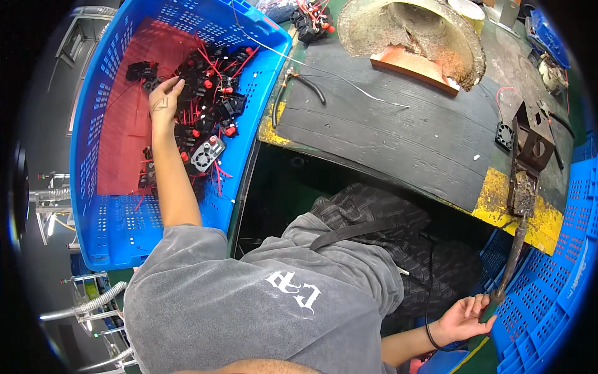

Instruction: Soldering wires to small cooling fan components at a factory workstation.

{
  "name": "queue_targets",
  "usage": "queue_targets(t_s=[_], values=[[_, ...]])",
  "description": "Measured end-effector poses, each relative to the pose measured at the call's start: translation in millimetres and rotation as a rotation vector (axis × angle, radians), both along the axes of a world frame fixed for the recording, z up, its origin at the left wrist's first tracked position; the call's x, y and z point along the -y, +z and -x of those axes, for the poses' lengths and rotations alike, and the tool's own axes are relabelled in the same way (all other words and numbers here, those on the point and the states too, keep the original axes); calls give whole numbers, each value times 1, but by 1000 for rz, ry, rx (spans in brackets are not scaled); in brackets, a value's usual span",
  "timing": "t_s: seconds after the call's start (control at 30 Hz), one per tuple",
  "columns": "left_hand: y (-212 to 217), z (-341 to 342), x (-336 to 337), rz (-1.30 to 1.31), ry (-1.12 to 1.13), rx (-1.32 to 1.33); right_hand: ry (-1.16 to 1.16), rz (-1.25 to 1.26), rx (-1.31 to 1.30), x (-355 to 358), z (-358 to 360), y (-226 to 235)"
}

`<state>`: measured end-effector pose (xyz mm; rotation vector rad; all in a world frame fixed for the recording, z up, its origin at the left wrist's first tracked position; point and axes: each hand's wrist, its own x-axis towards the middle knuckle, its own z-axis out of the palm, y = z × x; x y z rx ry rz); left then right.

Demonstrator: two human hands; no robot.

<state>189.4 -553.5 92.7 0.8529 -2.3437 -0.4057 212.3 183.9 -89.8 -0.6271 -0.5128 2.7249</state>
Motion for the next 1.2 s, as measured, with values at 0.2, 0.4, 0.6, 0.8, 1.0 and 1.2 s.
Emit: queue_targets(t_s=[0.2, 0.4, 0.6, 0.8, 1.0, 1.2], values=[[13, -18, -6, -500, -155, -887, 50, -51, 10, 8, 11, 11], [37, 4, -36, -392, -230, -1027, 109, -48, -57, 9, 19, 10], [35, 29, -117, -821, -613, -804, 116, -31, -74, 4, 13, 9], [9, 59, -195, -853, -1028, -584, 50, -64, -65, 11, 4, 18], [-36, 115, -259, -531, -1335, -420, -1, -102, -66, 11, -5, 21], [-63, 140, -306, -783, -1355, -285, -11, -100, -87, 13, -3, 25]])
